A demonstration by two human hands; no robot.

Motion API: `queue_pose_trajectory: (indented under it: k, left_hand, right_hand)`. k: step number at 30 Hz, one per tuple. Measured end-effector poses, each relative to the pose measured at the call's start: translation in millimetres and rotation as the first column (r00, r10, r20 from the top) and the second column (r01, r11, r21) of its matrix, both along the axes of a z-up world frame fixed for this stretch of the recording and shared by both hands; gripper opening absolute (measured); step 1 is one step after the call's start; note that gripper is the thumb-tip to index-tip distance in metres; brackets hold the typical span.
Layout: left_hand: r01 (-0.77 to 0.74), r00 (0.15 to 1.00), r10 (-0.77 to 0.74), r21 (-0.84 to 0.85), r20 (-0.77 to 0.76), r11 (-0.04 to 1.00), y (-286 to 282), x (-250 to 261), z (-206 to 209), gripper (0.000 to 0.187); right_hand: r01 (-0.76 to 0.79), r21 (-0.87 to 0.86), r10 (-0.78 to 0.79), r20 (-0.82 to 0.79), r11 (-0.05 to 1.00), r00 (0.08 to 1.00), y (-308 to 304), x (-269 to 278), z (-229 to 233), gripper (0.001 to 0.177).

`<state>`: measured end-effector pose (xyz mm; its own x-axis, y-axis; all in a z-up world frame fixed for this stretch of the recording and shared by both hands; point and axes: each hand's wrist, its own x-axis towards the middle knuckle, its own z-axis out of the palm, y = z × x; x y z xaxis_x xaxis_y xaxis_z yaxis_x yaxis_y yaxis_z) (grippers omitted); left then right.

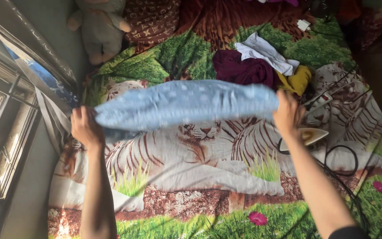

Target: The person unfolds a light blue patterned cloth on a bed and smooths it by hand. They then use an electric iron to press the cloth, moving the iron back and forth across the surface while holding the fabric flat with the other hand.

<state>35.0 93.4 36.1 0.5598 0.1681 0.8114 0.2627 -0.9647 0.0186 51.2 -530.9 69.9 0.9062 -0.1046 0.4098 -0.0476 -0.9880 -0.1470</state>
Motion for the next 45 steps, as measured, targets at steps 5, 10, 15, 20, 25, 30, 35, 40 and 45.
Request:
queue_pose_trajectory:
  k: [5,10,15,20,25,30,35,40,45]
  left_hand:
    - [-0.032,0.987,0.013,-0.118,-0.159,0.993,-17,-71,-78,0.014]
    - [-0.060,0.946,-0.009,-0.204,-0.325,0.977,-10,-122,-162,0.017]
    - [-0.031,0.952,-0.053,-0.265,-0.302,0.964,-3,-174,-220,0.017]
    - [-0.098,0.923,-0.013,-0.267,-0.386,0.959,4,-227,-246,0.019]
    - [-0.044,0.961,0.003,-0.144,-0.276,0.989,19,-270,-257,0.010]
    - [0.018,0.976,-0.020,-0.012,-0.218,1.000,15,-289,-244,0.024]
    - [0.108,0.832,-0.086,0.008,-0.549,0.994,14,-302,-255,0.014]
    - [0.249,0.680,-0.188,-0.019,-0.708,0.968,-27,-297,-215,0.075]
    - [0.315,0.332,-0.566,-0.477,-0.754,0.820,-55,-279,-209,0.116]
  right_hand:
    - [0.009,0.045,-0.002,-0.154,0.999,0.988,8,-91,-107,0.035]
    - [0.025,0.031,-0.015,-0.276,0.999,0.961,20,-166,-177,0.041]
    - [-0.192,0.033,0.194,-0.244,0.981,0.950,12,-220,-246,0.044]
    - [-0.238,-0.073,0.221,-0.191,0.969,0.957,-4,-266,-270,0.049]
    - [-0.317,-0.159,0.321,-0.003,0.935,0.947,-4,-299,-235,0.041]
    - [-0.249,-0.228,0.240,-0.070,0.941,0.968,-18,-343,-259,0.041]
    - [-0.172,-0.150,0.144,-0.180,0.974,0.973,-30,-377,-272,0.046]
    - [-0.215,-0.088,0.206,-0.103,0.973,0.973,-26,-385,-255,0.034]
    - [-0.115,-0.161,0.055,-0.336,0.980,0.940,-46,-374,-271,0.035]
